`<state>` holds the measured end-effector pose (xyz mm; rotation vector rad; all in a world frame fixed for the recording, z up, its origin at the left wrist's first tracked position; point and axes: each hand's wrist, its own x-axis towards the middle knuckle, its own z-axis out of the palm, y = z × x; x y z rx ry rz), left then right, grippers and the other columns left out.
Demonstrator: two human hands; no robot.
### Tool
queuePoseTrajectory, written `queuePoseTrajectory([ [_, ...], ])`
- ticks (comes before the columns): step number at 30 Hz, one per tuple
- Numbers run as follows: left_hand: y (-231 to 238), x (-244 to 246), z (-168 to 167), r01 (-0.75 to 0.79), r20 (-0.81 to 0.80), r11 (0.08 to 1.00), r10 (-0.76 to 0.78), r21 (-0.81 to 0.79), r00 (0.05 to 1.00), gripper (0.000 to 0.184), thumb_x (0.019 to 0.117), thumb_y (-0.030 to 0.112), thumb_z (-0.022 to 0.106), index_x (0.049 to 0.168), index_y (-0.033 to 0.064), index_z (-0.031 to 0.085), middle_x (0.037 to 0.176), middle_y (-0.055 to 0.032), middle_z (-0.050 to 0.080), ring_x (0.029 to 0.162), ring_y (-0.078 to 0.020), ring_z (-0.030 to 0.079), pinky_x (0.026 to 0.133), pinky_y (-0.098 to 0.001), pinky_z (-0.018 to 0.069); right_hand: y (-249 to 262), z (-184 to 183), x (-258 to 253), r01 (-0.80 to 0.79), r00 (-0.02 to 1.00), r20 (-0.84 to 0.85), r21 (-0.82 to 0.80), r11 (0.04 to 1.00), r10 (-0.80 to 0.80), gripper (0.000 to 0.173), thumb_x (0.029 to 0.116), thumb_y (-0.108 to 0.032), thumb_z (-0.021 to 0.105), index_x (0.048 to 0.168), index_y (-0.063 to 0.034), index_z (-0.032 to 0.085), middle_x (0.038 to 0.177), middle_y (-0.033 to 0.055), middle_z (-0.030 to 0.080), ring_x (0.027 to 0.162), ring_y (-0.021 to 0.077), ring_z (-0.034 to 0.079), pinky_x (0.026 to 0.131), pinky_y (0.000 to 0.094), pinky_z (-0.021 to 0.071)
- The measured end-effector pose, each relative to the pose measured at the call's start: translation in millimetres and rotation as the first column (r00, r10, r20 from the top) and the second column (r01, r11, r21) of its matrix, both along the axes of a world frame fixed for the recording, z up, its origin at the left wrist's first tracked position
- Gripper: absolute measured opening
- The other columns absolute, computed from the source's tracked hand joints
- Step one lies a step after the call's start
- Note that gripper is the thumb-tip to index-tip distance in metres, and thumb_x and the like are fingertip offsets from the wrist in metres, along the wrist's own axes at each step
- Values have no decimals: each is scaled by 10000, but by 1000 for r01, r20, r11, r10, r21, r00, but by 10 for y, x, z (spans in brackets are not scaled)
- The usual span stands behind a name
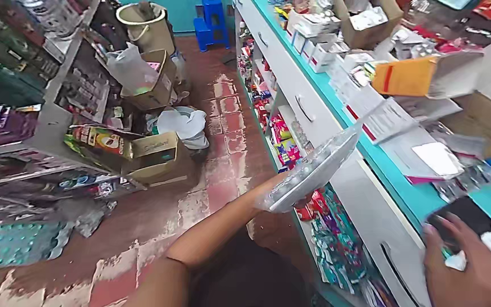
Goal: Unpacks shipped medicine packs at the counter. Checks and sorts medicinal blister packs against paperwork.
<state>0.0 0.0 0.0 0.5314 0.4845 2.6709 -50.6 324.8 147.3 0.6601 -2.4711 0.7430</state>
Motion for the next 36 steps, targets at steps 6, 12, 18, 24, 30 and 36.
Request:
queuePoseTrajectory([
  [6,-1710,183,1029,-443,-277,44,724,-896,632,273,1077,107,423,1162,-58,623,950,-42,666,864,-29,634,836,-243,539,-2703,-436,-225,-457,576,364,-600,657,732,706,1006,-511,558,1415,62,506,1367,52,642,1230,80,620,1036,282,537],
  [12,-3363,-115,813,-419,-452,-275,790,-865,414,253,1062,196,513,1048,-6,665,794,-11,678,712,-48,658,697,-250,566,-4635,-610,-797,-74,150,549,-823,564,822,450,1034,-103,527,1446,53,438,1163,71,733,1009,147,736,905,330,622],
  [18,-4762,-1004,511,-502,-282,-64,885,-862,370,220,1069,128,499,1131,-27,643,883,-39,729,779,-108,721,739,-306,630,-6157,-882,-2031,-61,156,555,-820,569,817,324,991,-23,578,1310,32,577,1055,80,765,911,150,752,811,305,635],
  [24,-6306,-2188,430,-523,-275,-49,890,-851,364,156,996,75,613,1094,-14,696,867,9,745,772,-50,699,764,-257,597,-7930,-1089,-3566,-113,148,553,-814,570,820,260,940,-8,647,1196,30,656,1005,66,761,892,113,727,812,275,610],
  [30,-7704,-3178,456,-182,-918,-903,365,-390,156,215,932,17,619,1082,-6,771,1014,-133,779,926,-213,766,860,-372,613,-9785,-867,-4713,-132,16,565,-817,561,825,508,1079,-217,386,1522,30,362,1432,143,566,1229,214,633,1003,387,562],
  [36,-9576,-4444,-77,-242,-978,-968,-113,68,175,263,1017,42,523,1136,24,756,1151,-141,757,1146,-249,707,1009,-321,535,-11570,-916,-5881,37,-135,506,-856,515,852,525,1068,-128,444,1565,-25,310,1370,182,575,1078,250,694,879,414,615],
])
